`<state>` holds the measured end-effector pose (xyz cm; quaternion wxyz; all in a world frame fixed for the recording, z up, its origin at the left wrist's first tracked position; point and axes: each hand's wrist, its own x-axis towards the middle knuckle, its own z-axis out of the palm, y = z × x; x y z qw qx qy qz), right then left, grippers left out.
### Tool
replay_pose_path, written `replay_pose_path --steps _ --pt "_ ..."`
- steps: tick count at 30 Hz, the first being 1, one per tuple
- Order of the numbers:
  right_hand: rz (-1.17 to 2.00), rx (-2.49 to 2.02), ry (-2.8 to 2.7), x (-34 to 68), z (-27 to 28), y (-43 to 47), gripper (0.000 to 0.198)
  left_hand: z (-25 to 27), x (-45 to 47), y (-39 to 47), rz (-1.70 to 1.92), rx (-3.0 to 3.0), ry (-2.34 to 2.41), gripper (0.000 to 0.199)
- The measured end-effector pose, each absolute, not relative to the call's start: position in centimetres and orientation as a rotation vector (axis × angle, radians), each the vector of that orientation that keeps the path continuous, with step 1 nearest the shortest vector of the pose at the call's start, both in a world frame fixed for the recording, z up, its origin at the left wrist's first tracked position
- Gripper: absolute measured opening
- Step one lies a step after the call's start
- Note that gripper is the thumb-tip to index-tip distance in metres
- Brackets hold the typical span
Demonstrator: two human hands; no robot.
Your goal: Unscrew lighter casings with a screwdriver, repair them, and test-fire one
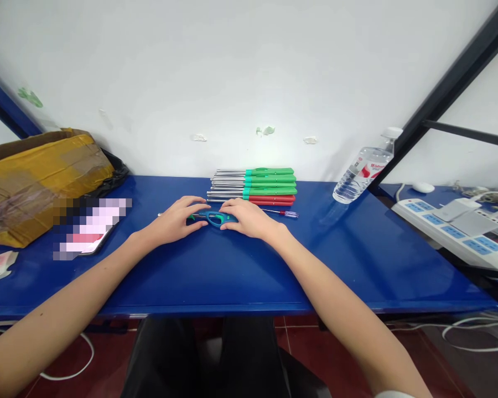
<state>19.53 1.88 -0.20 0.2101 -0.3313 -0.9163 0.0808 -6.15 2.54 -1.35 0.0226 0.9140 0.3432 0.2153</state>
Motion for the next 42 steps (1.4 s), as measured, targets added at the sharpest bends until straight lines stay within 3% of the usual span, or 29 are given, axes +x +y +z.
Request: replay_pose_path --steps 19,34,42 --pt "0.401 -0.938 -2.555 19.64 -0.65 2.1 0.037 -1.88 -5.86 3.05 0.618 2.849 1.006 0.036" --pt "0.355 -1.001 -2.538 19.7 -0.85 1.99 0.044 -2.41 -5.57 3.14 0.614 2.839 1.032 0.037" --pt "0.348 -0.961 -2.538 20.08 -0.8 1.87 0.033 -2.33 -5.55 3.06 0.603 2.801 1.05 0.038"
